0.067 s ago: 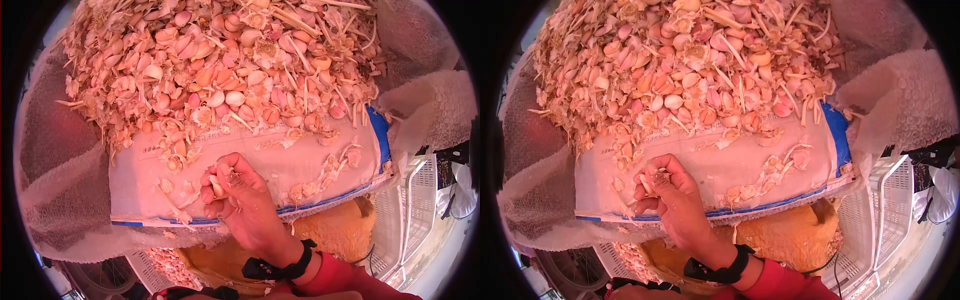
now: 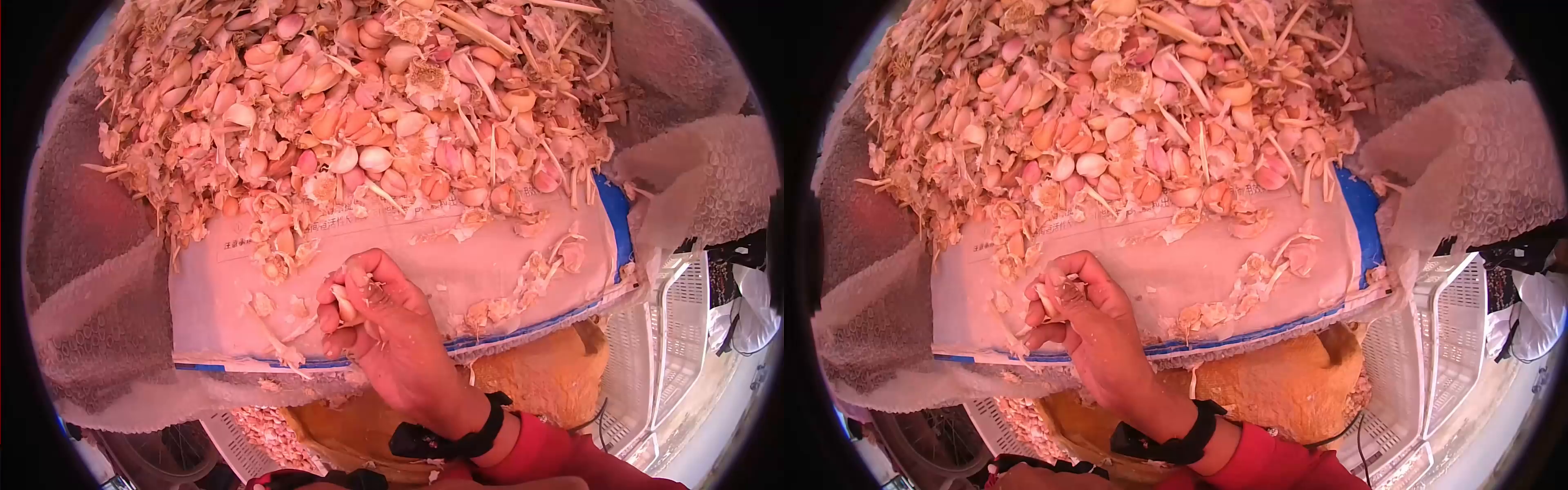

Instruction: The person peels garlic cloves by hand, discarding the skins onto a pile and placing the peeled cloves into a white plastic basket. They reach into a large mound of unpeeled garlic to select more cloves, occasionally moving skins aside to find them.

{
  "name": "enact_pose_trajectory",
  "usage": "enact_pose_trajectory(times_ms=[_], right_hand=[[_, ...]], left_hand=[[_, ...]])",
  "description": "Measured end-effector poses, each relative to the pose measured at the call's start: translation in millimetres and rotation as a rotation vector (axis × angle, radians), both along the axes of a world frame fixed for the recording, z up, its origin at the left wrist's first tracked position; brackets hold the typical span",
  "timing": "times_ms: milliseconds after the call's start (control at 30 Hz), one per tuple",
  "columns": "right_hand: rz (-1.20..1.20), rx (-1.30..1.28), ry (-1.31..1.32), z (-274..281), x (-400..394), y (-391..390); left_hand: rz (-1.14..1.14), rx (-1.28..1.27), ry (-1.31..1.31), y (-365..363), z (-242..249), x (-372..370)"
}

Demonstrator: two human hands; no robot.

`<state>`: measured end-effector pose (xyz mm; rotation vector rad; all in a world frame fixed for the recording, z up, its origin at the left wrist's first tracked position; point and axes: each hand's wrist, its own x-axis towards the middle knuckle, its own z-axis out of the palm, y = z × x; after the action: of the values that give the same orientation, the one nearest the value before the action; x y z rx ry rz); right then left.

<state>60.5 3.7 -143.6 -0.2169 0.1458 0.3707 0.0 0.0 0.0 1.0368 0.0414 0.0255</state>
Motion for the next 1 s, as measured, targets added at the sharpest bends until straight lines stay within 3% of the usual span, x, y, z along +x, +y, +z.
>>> enact_pose_trajectory(times_ms=[133,267,333,433,533,633,733,800,833,900,1000], right_hand=[[-0.008,-0.028,0.024,1.8,2.4,-1.0],[-0.022,-0.028,0.046,4.1,3.2,1.1],[-0.035,0.008,0.045,3.7,3.1,-2.9],[-0.071,0.036,0.041,9.8,2.5,-11.0],[-0.135,-0.01,0.122,21.8,-3.2,-11.0],[-0.107,0.082,0.145,22.3,-15.1,-0.9],[-0.109,-0.008,0.008,13.3,-22.8,16.6],[-0.139,-0.217,-0.195,20.2,-35.7,41.3],[-0.158,-0.322,-0.297,24.5,-44.6,56.3],[0.051,-0.436,-0.461,34.8,-78.0,103.1],[0.216,-0.331,-0.52,11.4,-110.1,159.4]], left_hand=[[-0.079,-0.022,-0.401,7.8,-33.6,12.7],[-0.129,0.113,-0.481,21.0,-37.8,17.0],[-0.128,0.41,-0.544,37.1,-47.7,23.6],[-0.087,1.098,-0.623,77.0,-77.2,39.7],[0.09,1.261,-0.59,82.3,-96.5,42.6],[0.253,1.299,-0.634,85.4,-75.8,19.2],[0.144,1.193,-0.72,96.2,-48.8,-20.5],[-0.037,1.157,-0.829,106.5,-33.4,-53.0],[-0.025,1.082,-0.875,107.6,-31.1,-59.6],[0.007,0.976,-0.966,108.3,-35.3,-70.2],[0.084,0.935,-1.066,116.9,-45.7,-82.4]])
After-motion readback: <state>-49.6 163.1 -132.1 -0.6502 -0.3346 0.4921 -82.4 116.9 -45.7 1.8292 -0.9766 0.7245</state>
